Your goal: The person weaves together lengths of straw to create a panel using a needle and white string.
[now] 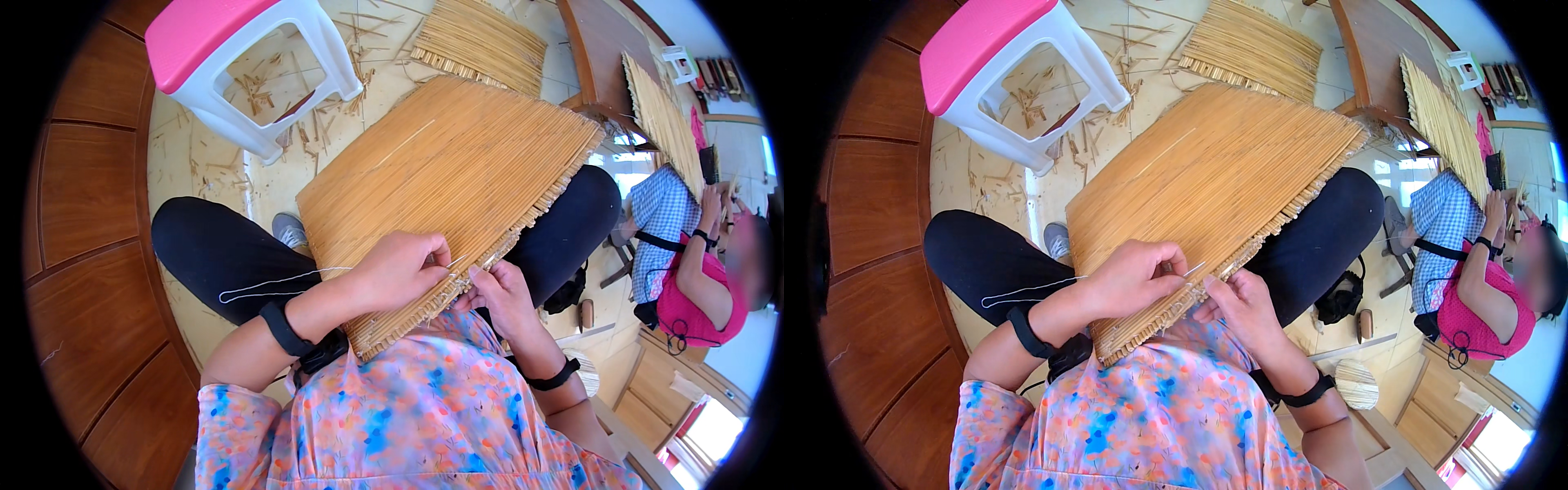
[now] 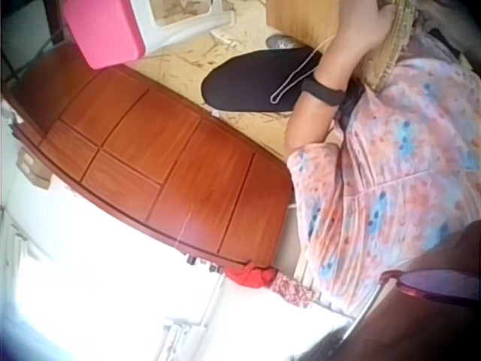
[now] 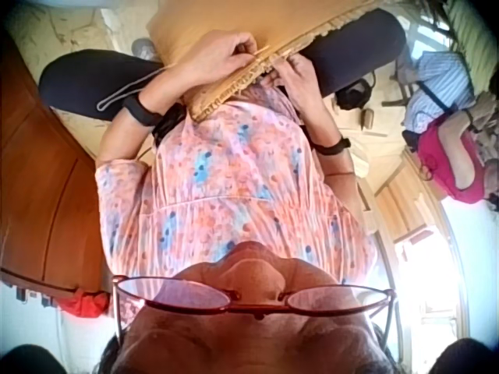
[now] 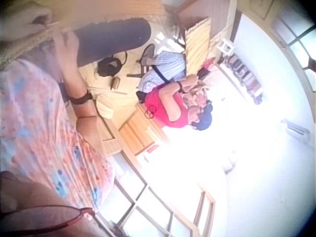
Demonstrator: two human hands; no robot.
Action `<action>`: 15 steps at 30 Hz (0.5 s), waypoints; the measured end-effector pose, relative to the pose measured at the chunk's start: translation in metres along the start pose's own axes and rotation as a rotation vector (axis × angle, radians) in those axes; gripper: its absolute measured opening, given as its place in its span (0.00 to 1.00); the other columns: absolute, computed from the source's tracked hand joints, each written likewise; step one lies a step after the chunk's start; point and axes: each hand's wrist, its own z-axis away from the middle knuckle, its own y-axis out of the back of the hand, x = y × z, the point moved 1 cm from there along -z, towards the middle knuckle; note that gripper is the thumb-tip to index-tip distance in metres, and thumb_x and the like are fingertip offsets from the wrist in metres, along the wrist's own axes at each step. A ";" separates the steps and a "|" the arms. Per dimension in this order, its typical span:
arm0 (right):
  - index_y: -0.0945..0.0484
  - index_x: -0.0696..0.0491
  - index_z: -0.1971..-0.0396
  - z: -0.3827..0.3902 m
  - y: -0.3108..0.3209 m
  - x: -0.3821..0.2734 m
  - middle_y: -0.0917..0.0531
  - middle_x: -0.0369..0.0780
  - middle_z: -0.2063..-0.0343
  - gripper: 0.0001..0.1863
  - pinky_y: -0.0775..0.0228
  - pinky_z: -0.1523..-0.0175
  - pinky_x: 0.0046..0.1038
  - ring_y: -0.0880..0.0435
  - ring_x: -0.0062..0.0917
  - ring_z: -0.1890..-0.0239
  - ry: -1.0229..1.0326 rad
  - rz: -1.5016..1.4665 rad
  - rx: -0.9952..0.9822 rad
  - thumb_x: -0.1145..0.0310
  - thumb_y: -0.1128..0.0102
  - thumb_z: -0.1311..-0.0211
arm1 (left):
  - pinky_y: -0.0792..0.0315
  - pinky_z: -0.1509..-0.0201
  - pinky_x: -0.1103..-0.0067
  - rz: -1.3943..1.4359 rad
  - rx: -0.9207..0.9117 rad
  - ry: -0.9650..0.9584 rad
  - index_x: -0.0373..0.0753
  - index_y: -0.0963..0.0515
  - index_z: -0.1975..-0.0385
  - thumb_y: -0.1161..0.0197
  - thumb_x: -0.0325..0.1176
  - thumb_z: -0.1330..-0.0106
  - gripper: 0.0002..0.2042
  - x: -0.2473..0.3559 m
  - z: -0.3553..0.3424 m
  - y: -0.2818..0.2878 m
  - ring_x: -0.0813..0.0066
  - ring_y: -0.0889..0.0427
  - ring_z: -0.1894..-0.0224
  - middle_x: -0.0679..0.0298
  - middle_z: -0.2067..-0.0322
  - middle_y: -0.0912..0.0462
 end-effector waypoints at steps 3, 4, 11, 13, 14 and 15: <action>0.24 0.63 0.59 0.000 -0.004 -0.003 0.17 0.42 0.69 0.13 0.22 0.70 0.22 0.17 0.22 0.75 -0.018 0.021 0.003 0.67 0.45 0.33 | 0.26 0.64 0.72 0.042 -0.017 0.046 0.35 0.22 0.69 0.37 0.32 0.42 0.07 -0.005 -0.004 -0.002 0.64 0.18 0.70 0.55 0.74 0.18; 0.24 0.63 0.59 0.000 -0.006 -0.005 0.17 0.42 0.69 0.13 0.22 0.70 0.22 0.17 0.22 0.75 -0.020 0.023 0.003 0.67 0.45 0.33 | 0.26 0.67 0.76 0.036 -0.007 0.036 0.34 0.21 0.70 0.36 0.31 0.43 0.07 -0.007 -0.006 -0.003 0.72 0.19 0.74 0.59 0.77 0.18; 0.22 0.63 0.61 0.000 -0.013 -0.017 0.17 0.42 0.70 0.12 0.23 0.71 0.21 0.18 0.22 0.76 -0.144 -0.044 0.039 0.69 0.43 0.37 | 0.26 0.67 0.76 0.027 -0.114 0.150 0.34 0.20 0.72 0.36 0.31 0.48 0.07 0.001 -0.019 0.005 0.70 0.19 0.73 0.58 0.76 0.18; 0.22 0.63 0.61 0.000 -0.014 -0.018 0.17 0.41 0.70 0.12 0.23 0.71 0.21 0.18 0.22 0.76 -0.143 -0.057 0.044 0.69 0.43 0.37 | 0.26 0.66 0.75 0.073 -0.222 0.279 0.35 0.19 0.73 0.35 0.32 0.50 0.08 0.007 -0.022 0.008 0.67 0.19 0.72 0.57 0.75 0.17; 0.22 0.63 0.61 -0.001 -0.015 -0.020 0.17 0.41 0.70 0.12 0.23 0.71 0.21 0.18 0.22 0.76 -0.158 -0.041 0.047 0.69 0.42 0.38 | 0.26 0.66 0.75 0.075 -0.223 0.280 0.35 0.19 0.73 0.35 0.32 0.50 0.08 0.008 -0.023 0.007 0.67 0.19 0.72 0.57 0.75 0.17; 0.22 0.63 0.61 -0.001 -0.015 -0.020 0.17 0.41 0.70 0.12 0.24 0.71 0.22 0.18 0.22 0.76 -0.173 -0.025 0.050 0.69 0.42 0.38 | 0.26 0.66 0.75 -0.002 -0.211 0.232 0.35 0.19 0.73 0.35 0.32 0.50 0.08 0.009 -0.023 0.005 0.67 0.19 0.71 0.57 0.75 0.17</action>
